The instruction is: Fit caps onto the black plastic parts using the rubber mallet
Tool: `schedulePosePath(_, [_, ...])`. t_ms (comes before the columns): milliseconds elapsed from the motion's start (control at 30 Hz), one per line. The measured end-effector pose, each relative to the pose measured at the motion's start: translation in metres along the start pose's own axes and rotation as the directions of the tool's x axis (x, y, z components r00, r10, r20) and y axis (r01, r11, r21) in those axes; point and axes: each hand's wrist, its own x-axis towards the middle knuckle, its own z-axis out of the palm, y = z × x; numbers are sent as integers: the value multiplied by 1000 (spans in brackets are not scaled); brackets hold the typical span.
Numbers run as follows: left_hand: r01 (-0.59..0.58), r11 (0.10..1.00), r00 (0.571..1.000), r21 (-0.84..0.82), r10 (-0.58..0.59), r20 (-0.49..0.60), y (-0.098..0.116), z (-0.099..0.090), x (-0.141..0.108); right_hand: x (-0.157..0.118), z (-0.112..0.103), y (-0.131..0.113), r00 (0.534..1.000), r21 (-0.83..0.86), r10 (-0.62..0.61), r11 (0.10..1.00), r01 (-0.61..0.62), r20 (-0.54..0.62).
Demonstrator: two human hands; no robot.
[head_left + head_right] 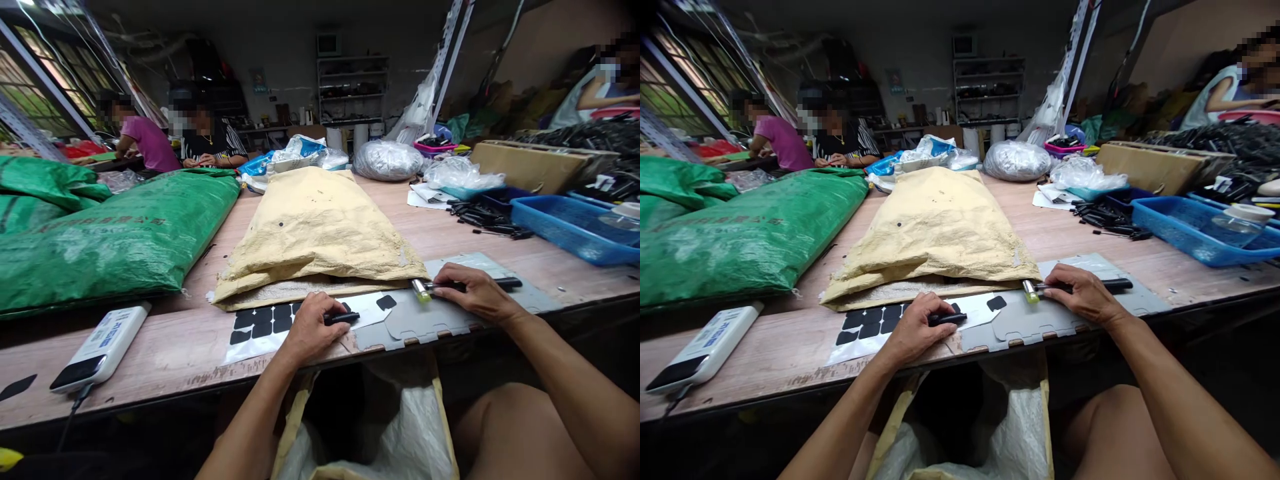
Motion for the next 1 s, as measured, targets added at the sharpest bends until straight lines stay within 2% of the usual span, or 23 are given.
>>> schedulePosePath(100, [8,1000,1000,-25,-8,10,-1,1,1,2,-2,-30,994,99,-37,994,48,-104])
schedulePosePath(200, [21,999,1000,-28,-21,11,-1,2,2,5,10,-75,980,189,-53,978,90,-193])
schedulePosePath(333, [42,999,999,-27,-41,9,-2,3,2,8,37,-127,985,197,-90,973,118,-145])
schedulePosePath(433, [40,999,999,-31,-40,1,-3,4,1,9,49,-149,988,141,-113,982,128,-109])
schedulePosePath(633, [39,999,999,-27,-39,8,-4,3,2,9,60,-167,967,83,-185,976,201,-173])
schedulePosePath(800, [20,1000,999,4,-20,43,-4,0,2,6,71,-168,975,-115,-212,972,203,-66])
schedulePosePath(1000, [49,998,999,-48,-49,-2,-4,4,1,3,61,-164,962,16,-156,986,163,-223])
